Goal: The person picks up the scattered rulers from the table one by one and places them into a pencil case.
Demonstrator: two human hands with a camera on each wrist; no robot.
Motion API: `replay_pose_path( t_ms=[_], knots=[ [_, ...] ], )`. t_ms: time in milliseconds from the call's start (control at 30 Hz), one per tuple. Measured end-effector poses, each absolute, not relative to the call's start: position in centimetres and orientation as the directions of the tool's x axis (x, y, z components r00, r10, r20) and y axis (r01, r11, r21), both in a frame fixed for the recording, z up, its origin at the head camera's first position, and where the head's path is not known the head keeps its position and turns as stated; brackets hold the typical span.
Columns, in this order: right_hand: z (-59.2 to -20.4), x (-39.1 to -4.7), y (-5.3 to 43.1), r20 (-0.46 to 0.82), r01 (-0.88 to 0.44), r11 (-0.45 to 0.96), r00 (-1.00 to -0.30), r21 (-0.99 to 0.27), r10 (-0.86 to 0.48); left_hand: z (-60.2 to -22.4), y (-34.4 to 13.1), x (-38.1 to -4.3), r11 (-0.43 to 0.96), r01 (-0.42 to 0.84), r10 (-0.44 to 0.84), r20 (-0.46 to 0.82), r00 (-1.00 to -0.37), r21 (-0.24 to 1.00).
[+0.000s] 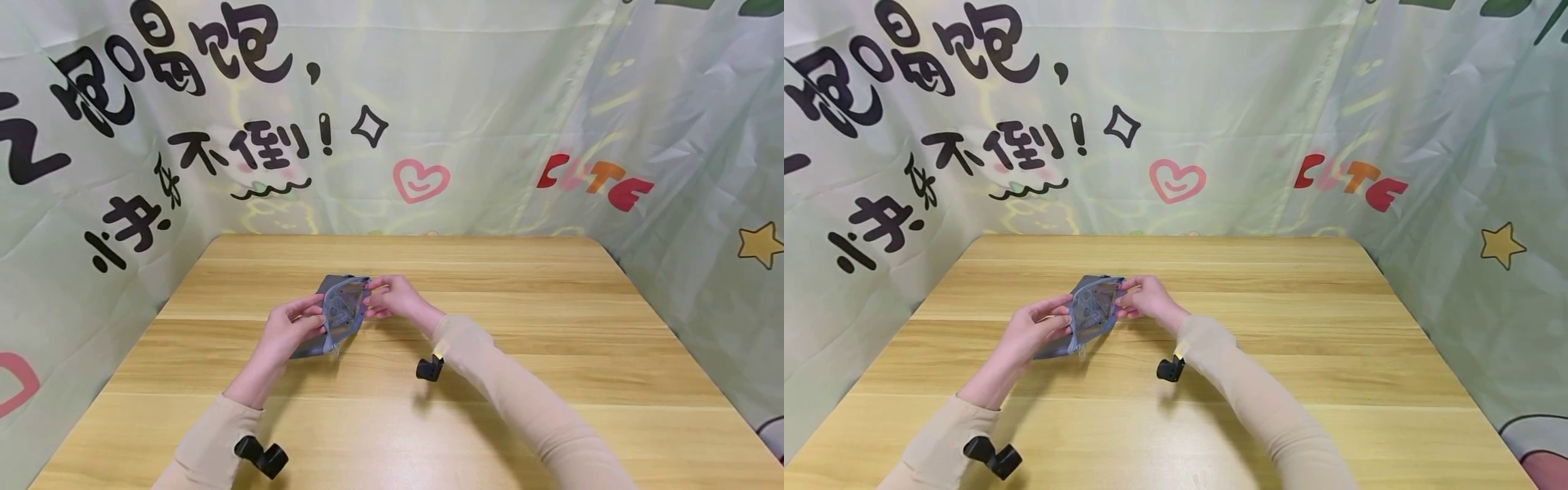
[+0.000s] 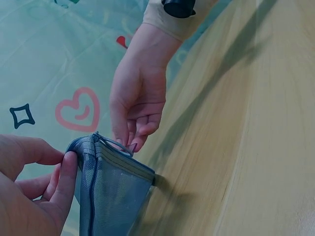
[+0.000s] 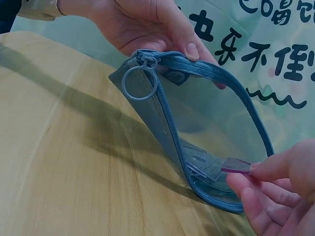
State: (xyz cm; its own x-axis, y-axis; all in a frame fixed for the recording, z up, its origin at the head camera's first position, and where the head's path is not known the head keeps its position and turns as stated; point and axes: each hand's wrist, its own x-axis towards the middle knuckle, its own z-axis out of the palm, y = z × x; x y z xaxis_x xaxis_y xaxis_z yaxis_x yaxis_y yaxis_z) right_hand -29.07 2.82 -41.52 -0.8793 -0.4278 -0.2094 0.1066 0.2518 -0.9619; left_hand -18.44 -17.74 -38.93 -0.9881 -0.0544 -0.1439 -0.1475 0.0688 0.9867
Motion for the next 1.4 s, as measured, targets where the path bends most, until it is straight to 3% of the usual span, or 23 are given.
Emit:
replay_pose_path(
  t_ms=[1400],
  knots=[
    [-42.4, -28.3, 0.5, -0.188, 0.129, 0.168, -0.895, -0.977, -0.405, -38.6, -17.9, -18.0, 0.077, -0.145, -0.034, -0.143, -0.989, 0.986]
  ],
)
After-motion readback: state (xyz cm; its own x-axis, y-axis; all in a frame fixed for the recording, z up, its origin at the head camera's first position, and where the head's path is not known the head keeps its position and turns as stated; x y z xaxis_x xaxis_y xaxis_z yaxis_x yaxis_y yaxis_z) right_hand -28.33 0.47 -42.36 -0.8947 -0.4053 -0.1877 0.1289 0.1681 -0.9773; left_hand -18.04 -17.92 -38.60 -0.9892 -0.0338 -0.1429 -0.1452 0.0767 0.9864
